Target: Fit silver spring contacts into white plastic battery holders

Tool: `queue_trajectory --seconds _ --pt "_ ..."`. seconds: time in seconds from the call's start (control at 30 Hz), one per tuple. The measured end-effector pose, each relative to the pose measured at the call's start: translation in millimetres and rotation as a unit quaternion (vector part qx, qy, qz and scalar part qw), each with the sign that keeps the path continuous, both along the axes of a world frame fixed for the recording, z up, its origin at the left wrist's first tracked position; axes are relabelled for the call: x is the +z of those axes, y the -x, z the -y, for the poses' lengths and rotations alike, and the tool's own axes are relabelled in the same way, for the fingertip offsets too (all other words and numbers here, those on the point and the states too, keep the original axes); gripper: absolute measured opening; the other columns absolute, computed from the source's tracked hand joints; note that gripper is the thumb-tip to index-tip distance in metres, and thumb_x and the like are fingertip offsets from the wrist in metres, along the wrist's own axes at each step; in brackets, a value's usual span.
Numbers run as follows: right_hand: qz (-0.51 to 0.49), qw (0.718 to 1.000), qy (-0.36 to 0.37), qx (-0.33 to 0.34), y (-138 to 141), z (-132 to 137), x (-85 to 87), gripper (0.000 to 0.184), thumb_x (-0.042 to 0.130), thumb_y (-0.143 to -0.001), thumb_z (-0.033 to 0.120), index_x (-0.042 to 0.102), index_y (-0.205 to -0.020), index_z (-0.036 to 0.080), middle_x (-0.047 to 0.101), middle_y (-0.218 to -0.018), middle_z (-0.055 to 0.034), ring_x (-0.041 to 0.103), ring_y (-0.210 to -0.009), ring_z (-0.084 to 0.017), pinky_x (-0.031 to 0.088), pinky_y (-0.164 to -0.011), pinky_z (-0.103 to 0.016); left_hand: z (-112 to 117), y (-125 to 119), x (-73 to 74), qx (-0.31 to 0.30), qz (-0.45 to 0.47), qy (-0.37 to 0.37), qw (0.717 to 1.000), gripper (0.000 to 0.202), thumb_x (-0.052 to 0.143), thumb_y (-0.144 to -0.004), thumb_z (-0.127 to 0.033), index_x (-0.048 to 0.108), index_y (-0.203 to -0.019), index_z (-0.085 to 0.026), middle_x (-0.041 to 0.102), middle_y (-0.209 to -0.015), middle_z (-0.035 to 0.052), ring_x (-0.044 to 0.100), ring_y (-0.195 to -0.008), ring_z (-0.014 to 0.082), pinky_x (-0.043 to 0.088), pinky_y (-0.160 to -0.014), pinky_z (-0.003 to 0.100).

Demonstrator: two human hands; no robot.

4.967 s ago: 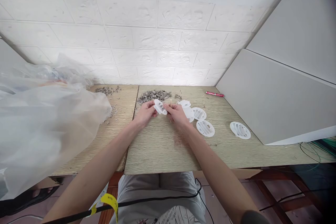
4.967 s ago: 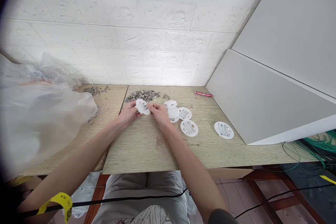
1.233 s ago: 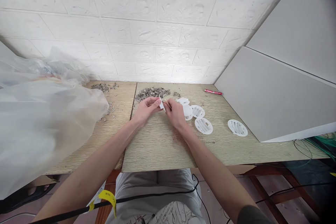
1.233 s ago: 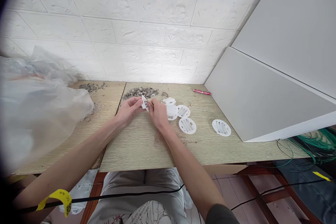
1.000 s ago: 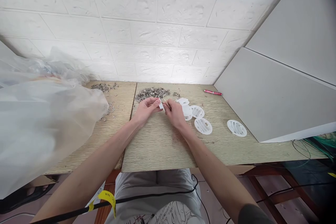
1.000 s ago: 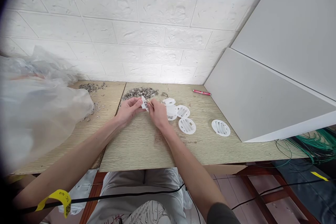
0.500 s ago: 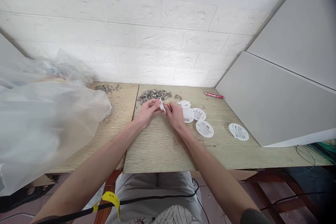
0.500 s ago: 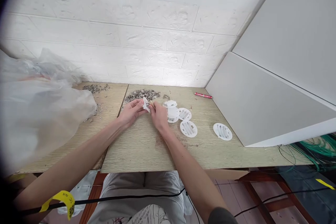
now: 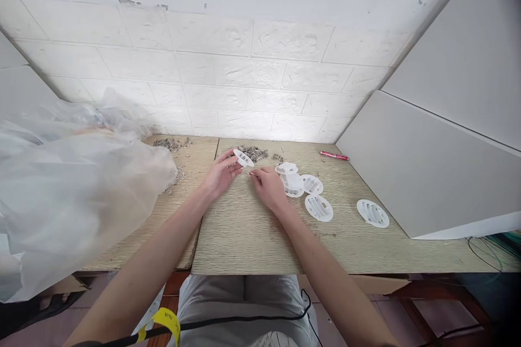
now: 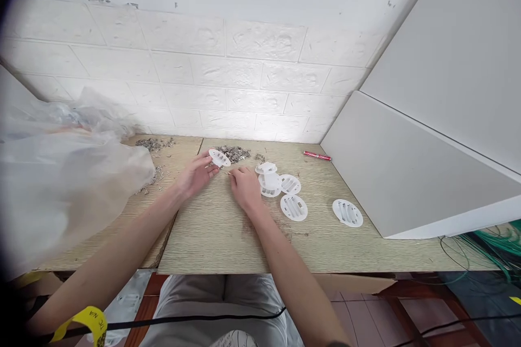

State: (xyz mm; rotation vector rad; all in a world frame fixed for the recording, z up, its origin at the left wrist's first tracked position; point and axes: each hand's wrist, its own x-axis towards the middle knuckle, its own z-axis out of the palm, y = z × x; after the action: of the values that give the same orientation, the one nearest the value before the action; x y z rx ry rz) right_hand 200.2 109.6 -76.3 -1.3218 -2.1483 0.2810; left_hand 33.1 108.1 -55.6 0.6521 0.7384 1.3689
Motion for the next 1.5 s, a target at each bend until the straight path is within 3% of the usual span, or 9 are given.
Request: queue_trajectory --seconds 0.1,0.23,0.5,0.6,0.73,0.9,1.07,1.3,1.5 --pt "0.012 0.999 -0.033 -0.04 -6 -3 5.3 0.023 0.047 -0.094 0.02 0.069 -0.09 0.018 0.07 -0.097 -0.0101 0.053 -0.1 -0.026 0.035 -0.084 -0.035 4 -5 1.7 -0.03 -0.016 -0.008 0.999 0.043 0.077 -0.067 -0.016 0.064 -0.108 -0.017 0.07 -0.089 0.0038 0.064 -0.075 0.0127 0.05 -0.074 0.027" --pt "-0.132 0.99 0.002 -0.055 -14 -5 13.2 0.029 0.039 -0.097 0.026 0.067 -0.097 0.018 0.071 -0.091 -0.0075 0.057 -0.089 -0.022 0.039 -0.079 -0.033 8 -8 2.3 -0.067 -0.024 -0.045 0.996 0.046 0.078 -0.065 -0.012 0.067 -0.11 -0.017 0.07 -0.097 0.0058 0.065 -0.089 0.0163 0.05 -0.087 0.032" --pt "-0.385 0.913 0.136 0.005 -13 -4 16.2 0.041 0.042 -0.093 0.051 0.06 -0.074 0.02 0.051 -0.06 0.0007 0.045 -0.057 -0.014 0.035 -0.057 -0.026 9 -6 0.7 -0.108 -0.105 -0.086 0.985 0.053 0.084 -0.056 -0.012 0.072 -0.107 -0.017 0.07 -0.113 0.0092 0.064 -0.103 0.0212 0.045 -0.097 0.036" --pt "-0.446 0.876 0.181 0.036 -15 -6 16.7 0.055 0.041 -0.09 0.064 0.049 -0.058 0.021 0.033 -0.05 0.0039 0.032 -0.048 -0.011 0.029 -0.05 -0.025 9 -7 0.7 -0.102 -0.136 -0.087 0.982 0.052 0.086 -0.054 -0.015 0.073 -0.104 -0.017 0.073 -0.106 0.0104 0.066 -0.099 0.0224 0.046 -0.095 0.038" --pt "-0.481 0.854 0.19 0.054 -16 -5 19.3 0.055 0.047 -0.086 0.067 0.048 -0.058 0.02 0.032 -0.05 0.0047 0.029 -0.048 -0.009 0.026 -0.048 -0.025 10 -10 1.2 -0.078 -0.156 -0.092 0.98 0.051 0.086 -0.053 -0.018 0.074 -0.103 -0.016 0.075 -0.099 0.0101 0.067 -0.097 0.0241 0.047 -0.095 0.04" --pt "-0.403 0.905 0.13 0.025 -16 0 21.9 0.031 0.063 -0.079 0.049 0.064 -0.077 0.018 0.04 -0.056 0.005 0.035 -0.052 -0.01 0.031 -0.051 -0.024 9 -9 1.2 -0.031 -0.21 -0.142 0.967 0.034 0.079 -0.063 -0.022 0.073 -0.096 -0.017 0.073 -0.097 0.0082 0.066 -0.092 0.0208 0.051 -0.085 0.035" --pt "-0.277 0.96 0.045 0.005 -15 8 25.1 0.023 0.055 -0.085 0.036 0.069 -0.083 0.017 0.042 -0.054 0.0043 0.038 -0.053 -0.011 0.032 -0.053 -0.025 10 -8 0.1 0.015 -0.331 -0.202 0.922 0.029 0.067 -0.077 -0.029 0.068 -0.104 -0.019 0.069 -0.094 0.0056 0.062 -0.086 0.0164 0.051 -0.075 0.029" --pt "-0.192 0.979 -0.015 0.07 -11 8 21.0 0.024 0.051 -0.089 0.029 0.072 -0.091 0.018 0.064 -0.066 -0.0021 0.052 -0.06 -0.015 0.04 -0.06 -0.026 9 -7 -5.0 0.058 -0.48 -0.249 0.839 0.014 0.064 -0.076 -0.029 0.067 -0.084 -0.017 0.063 -0.078 0.0034 0.055 -0.069 0.0135 0.045 -0.059 0.025" --pt "-0.17 0.98 -0.039 0.095 -9 7 14.9 0.021 0.053 -0.089 0.025 0.073 -0.092 0.019 0.071 -0.077 -0.0042 0.06 -0.067 -0.016 0.044 -0.065 -0.027 8 -4 -5.6 0.044 -0.55 -0.249 0.796 0.008 0.059 -0.073 -0.023 0.063 -0.077 -0.017 0.059 -0.069 -0.0002 0.05 -0.061 0.0117 0.041 -0.056 0.024"
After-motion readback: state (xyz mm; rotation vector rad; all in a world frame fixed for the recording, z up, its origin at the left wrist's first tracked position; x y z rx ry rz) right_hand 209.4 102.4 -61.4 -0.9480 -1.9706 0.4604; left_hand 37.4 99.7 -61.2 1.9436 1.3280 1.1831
